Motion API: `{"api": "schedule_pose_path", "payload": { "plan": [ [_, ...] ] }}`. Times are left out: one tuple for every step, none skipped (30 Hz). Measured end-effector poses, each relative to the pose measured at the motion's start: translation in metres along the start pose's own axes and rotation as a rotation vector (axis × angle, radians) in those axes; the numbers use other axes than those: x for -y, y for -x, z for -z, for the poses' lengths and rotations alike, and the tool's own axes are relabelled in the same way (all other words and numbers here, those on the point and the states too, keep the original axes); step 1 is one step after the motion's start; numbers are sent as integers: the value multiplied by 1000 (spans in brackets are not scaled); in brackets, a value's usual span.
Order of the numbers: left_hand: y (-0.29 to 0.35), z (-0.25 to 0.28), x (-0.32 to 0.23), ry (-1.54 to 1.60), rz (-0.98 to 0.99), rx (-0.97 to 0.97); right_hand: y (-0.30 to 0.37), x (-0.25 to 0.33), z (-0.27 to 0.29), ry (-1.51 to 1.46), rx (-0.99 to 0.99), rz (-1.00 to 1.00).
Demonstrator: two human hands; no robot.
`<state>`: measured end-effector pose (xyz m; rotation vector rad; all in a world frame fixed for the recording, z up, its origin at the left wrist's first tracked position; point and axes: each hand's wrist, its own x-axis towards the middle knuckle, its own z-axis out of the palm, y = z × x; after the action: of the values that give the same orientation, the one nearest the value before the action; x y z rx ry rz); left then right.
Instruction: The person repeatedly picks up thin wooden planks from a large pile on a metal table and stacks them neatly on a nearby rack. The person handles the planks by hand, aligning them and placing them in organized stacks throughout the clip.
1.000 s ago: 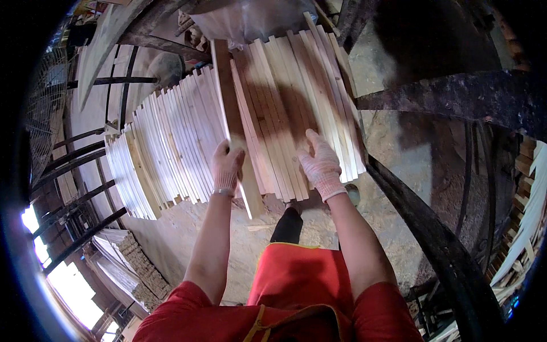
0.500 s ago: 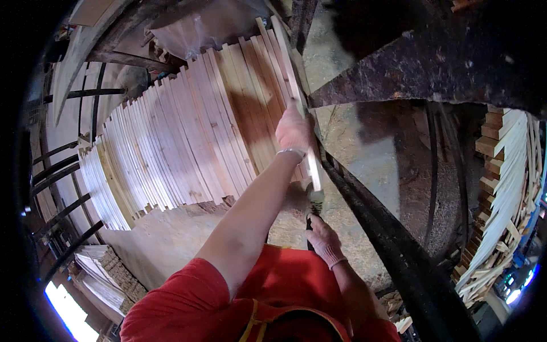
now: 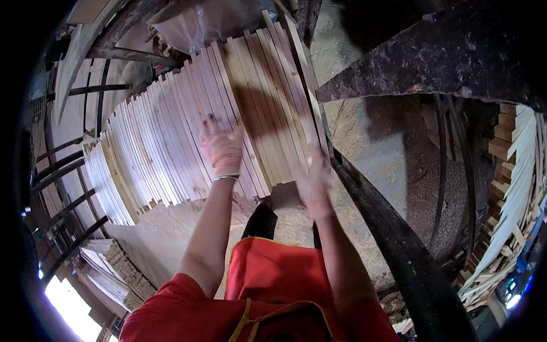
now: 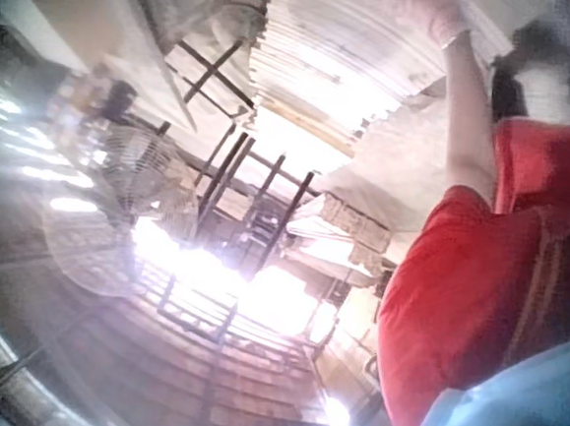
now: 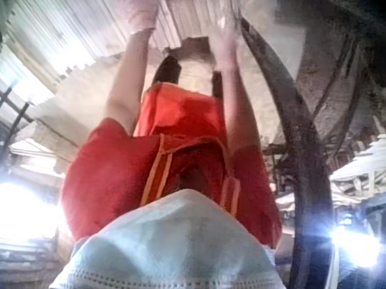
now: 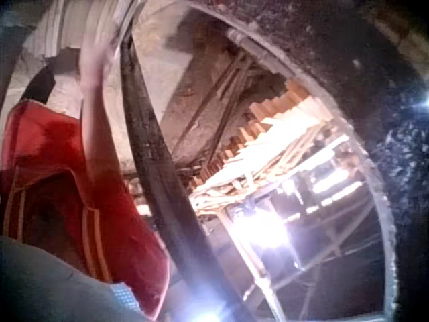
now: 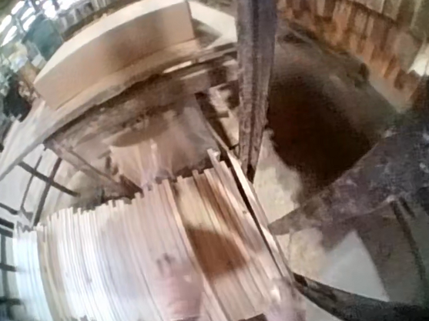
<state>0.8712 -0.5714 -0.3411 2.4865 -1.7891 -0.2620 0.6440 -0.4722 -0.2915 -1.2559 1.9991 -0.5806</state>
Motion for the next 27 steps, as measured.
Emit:
{"api": "schedule_pose_path", "payload": {
  "plan": [
    [-14, -2, 14, -17, 84, 17, -47, -3, -9, 66, 53, -103],
    [-30, 8, 15, 82, 214, 120, -78, -8, -18, 103, 13, -205],
    [-42, 12, 17, 178, 341, 232, -110, -13, -26, 135, -30, -310],
    [-49, 6, 29, 335, 373, 268, -125, -13, -34, 136, -155, -402],
    [-53, -8, 46, 491, 409, 307, -136, -4, -38, 151, -76, -433],
    [-53, -14, 56, 645, 459, 352, -143, 10, -39, 176, 16, -462],
    [-53, -20, 64, 780, 433, 386, -146, 22, -40, 200, 108, -490],
    [-50, -19, 64, 917, 413, 423, -145, 15, -36, 170, 158, -442],
    [-50, -17, 59, 1055, 378, 462, -145, -3, -34, 123, 181, -383],
    [-50, -12, 56, 1095, 363, 468, -144, -23, -35, 76, 202, -322],
    [-49, -5, 60, 1129, 357, 465, -141, -25, -35, 26, 235, -256],
    [-50, -1, 63, 1164, 350, 460, -137, -23, -36, 18, 185, -326],
    [-54, -4, 73, 1127, 327, 496, -138, -25, -42, 37, 149, -331],
    [-58, 1, 80, 1086, 305, 531, -135, -25, -50, 51, 116, -336],
    [-59, 5, 86, 1045, 284, 564, -134, -24, -56, 65, 84, -340],
    [-57, 8, 91, 993, 393, 505, -132, -26, -59, 84, 99, -350],
    [-57, 31, 79, 948, 409, 439, -132, -14, -56, 107, 112, -365],
    [-54, 58, 64, 906, 418, 384, -131, -8, -51, 133, 115, -386],
    [-48, 77, 55, 864, 419, 325, -128, -26, -59, 10, 18, -343],
    [-46, 75, 60, 772, 282, 241, -126, -59, -76, -119, -90, -301],
    [-42, 88, 39, 778, 251, 260, -121, -70, -80, -218, -201, -227],
    [-32, 117, -2, 784, 216, 279, -115, -79, -82, -309, -304, -141],
    [-19, 130, -31, 791, 197, 288, -109, -74, -73, -344, -275, -215],
    [-12, 118, -47, 818, 141, 291, -103, -67, -59, -373, -239, -285],
    [-13, 102, -68, 849, 74, 293, -98, -63, -47, -402, -213, -353],
    [-16, 88, -92, 890, 91, 321, -83, -72, -43, -234, -264, -286],
    [-18, 73, -113, 930, 123, 348, -52, -66, -42, -300, -359, -237]
  ]
}}
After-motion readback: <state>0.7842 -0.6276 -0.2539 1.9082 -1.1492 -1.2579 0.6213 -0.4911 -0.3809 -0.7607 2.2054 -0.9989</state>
